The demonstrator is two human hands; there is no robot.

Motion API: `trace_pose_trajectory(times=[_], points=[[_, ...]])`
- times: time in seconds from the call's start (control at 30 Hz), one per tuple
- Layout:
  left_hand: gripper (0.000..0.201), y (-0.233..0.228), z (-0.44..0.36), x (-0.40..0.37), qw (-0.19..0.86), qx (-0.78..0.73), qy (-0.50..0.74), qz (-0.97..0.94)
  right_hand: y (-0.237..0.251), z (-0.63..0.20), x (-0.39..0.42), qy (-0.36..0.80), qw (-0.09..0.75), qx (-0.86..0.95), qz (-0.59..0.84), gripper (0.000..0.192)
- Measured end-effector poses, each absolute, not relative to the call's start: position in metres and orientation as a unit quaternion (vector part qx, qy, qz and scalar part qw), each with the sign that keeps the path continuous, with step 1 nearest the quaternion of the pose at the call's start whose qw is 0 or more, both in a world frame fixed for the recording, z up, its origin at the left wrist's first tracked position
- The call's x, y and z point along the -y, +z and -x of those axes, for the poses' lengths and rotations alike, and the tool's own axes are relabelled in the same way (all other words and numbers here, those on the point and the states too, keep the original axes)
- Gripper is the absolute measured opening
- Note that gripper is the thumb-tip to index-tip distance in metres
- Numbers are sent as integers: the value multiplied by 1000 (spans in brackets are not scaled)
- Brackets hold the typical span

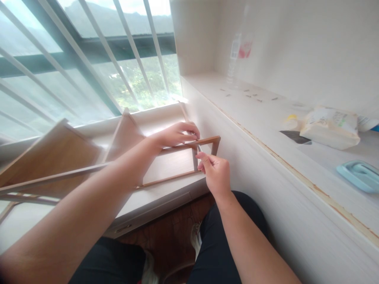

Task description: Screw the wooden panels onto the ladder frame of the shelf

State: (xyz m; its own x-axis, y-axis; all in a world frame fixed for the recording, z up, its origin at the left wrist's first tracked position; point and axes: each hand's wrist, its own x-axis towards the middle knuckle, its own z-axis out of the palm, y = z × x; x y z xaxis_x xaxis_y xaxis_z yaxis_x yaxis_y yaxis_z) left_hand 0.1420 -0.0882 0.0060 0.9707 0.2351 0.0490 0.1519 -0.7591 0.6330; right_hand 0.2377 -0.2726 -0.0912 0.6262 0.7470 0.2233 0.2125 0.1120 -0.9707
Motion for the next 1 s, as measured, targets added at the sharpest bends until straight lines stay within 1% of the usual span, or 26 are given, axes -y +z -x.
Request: trace_pose_trajectory(times=[0.1, 0.4, 0.6, 0.77, 1.0], points=[[23, 6, -142, 88, 332, -101, 64, -936, -92, -235, 271, 244, 660, 358, 613, 52], [21, 8, -143, 89, 330, -104, 64, -936, -94, -229, 268, 304, 710, 317, 551, 48], [21, 8, -143, 89, 325, -104, 67, -937, -89, -222, 266, 421, 748, 249, 448, 47], [21, 9, -142, 90, 325, -102, 70, -938, -90, -223, 266, 520, 748, 204, 359, 41], [22, 8, -142, 90, 320, -107, 65, -939, -89, -224, 266, 606, 735, 163, 256, 33]])
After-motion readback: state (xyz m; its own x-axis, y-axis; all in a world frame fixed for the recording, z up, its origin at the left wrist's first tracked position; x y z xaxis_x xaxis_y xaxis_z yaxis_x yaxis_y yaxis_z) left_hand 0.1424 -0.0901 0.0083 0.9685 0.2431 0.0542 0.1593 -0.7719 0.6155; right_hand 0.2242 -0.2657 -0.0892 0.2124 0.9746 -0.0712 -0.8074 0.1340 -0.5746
